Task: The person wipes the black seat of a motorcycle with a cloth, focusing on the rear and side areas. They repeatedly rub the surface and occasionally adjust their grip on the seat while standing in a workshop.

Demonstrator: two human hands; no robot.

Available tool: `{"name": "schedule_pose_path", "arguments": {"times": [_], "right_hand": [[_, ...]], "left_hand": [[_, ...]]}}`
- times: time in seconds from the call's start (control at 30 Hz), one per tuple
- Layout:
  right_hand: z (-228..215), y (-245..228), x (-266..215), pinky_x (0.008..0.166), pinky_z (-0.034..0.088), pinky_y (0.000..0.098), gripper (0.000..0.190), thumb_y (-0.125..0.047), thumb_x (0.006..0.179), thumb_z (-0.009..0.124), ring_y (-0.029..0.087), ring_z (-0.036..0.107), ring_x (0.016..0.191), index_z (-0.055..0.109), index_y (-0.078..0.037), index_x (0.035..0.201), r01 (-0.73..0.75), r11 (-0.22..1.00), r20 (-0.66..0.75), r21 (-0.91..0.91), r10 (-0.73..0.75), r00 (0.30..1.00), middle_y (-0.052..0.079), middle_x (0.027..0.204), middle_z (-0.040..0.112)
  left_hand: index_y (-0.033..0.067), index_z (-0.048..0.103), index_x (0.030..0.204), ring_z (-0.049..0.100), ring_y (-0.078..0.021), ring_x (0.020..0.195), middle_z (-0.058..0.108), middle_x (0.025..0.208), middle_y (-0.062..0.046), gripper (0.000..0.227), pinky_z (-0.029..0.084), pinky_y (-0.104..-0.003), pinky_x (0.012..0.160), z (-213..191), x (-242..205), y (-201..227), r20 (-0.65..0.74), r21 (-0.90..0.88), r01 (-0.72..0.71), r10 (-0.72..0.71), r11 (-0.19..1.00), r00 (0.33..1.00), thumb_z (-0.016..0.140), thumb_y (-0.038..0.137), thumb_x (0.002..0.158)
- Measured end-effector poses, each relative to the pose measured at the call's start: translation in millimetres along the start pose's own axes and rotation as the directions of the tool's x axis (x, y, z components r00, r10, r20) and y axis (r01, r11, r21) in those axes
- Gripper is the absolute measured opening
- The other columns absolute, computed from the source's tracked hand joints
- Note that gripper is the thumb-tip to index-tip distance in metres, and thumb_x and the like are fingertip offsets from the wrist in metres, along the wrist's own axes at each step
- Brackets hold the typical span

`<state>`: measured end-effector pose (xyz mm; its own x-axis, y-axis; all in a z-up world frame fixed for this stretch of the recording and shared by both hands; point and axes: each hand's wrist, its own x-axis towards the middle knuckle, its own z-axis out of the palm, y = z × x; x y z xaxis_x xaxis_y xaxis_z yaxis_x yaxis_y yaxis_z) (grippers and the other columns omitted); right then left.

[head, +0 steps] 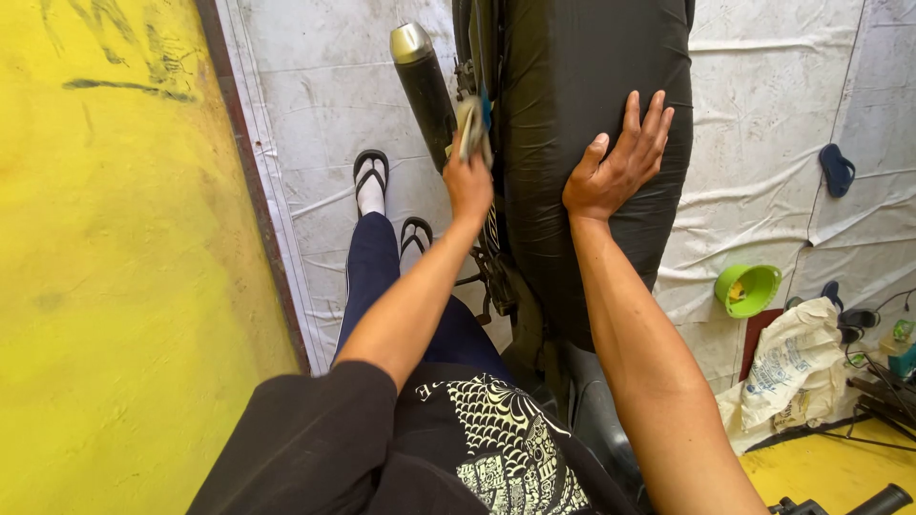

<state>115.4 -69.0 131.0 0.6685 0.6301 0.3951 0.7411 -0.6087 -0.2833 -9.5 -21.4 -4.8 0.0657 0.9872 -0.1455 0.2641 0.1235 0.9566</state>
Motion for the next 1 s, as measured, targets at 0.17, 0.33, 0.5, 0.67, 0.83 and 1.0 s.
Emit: {"name": "schedule_pose_path", "arguments": {"times": [0.17,0.33,0.5,0.67,0.83,1.0], "right_hand": [[2,3,-1,0.127,0.025,0.0506,0.056,-0.029,0.102,0.041,0.03,0.026,0.158,0.045,-0.017,0.157,0.001,1.0,0.014,0.011,-0.001,1.0,0.005,0.167,0.031],[0,1,0,0.126,0.026,0.0507,0.055,-0.029,0.103,0.04,0.03,0.027,0.158,0.046,-0.017,0.156,-0.001,1.0,0.01,0.013,0.001,1.0,0.005,0.167,0.032],[1,2,-1,0.126,0.027,0.0502,0.054,-0.03,0.104,0.041,0.03,0.028,0.157,0.048,-0.016,0.155,0.004,1.0,0.0,0.017,-0.004,1.0,0.005,0.166,0.033],[1,0,-1,0.125,0.028,0.0496,0.054,-0.029,0.103,0.042,0.03,0.029,0.157,0.048,-0.017,0.155,0.003,1.0,-0.01,0.007,-0.003,1.0,0.005,0.166,0.033],[0,4,-1,0.126,0.026,0.0503,0.056,-0.029,0.102,0.043,0.03,0.028,0.157,0.047,-0.017,0.156,0.003,1.0,0.004,0.014,-0.003,1.0,0.005,0.167,0.032],[-1,4,0,0.126,0.024,0.05,0.057,-0.027,0.1,0.044,0.03,0.025,0.157,0.047,-0.017,0.156,-0.005,1.0,0.023,0.023,0.004,1.0,0.006,0.167,0.031]], "left_hand": [[-0.0101,0.061,0.112,0.067,-0.0275,0.064,0.067,0.082,-0.016,0.039,0.058,-0.04,0.057,-37,-90,-33,0.33,0.255,0.592,-0.644,0.765,0.69,0.041,0.022,0.109],[-0.007,0.066,0.115,0.066,-0.0333,0.074,0.071,0.09,-0.021,0.035,0.052,-0.045,0.067,-24,-64,-14,0.191,0.136,0.443,-0.462,0.886,0.866,0.05,0.021,0.101],[0.0052,0.061,0.138,0.071,-0.0202,0.071,0.078,0.098,-0.013,0.04,0.059,-0.033,0.063,-14,-17,58,0.073,-0.04,0.113,-0.11,0.993,0.991,0.052,0.006,0.099],[0.0348,0.038,0.153,0.069,-0.0415,0.11,0.054,0.149,-0.02,0.081,0.066,-0.042,0.094,-4,-62,0,0.167,0.006,-0.138,0.135,0.99,0.977,0.049,-0.015,0.09],[0.0154,0.046,0.15,0.071,-0.0345,0.105,0.064,0.136,-0.016,0.058,0.056,-0.039,0.093,-77,-129,30,0.387,0.003,0.033,-0.032,0.999,0.921,0.051,-0.004,0.096],[0.0077,0.054,0.145,0.069,-0.0268,0.109,0.068,0.131,-0.016,0.052,0.055,-0.032,0.092,-114,-117,23,0.524,0.07,0.415,-0.388,0.907,0.759,0.047,0.002,0.094]]}}
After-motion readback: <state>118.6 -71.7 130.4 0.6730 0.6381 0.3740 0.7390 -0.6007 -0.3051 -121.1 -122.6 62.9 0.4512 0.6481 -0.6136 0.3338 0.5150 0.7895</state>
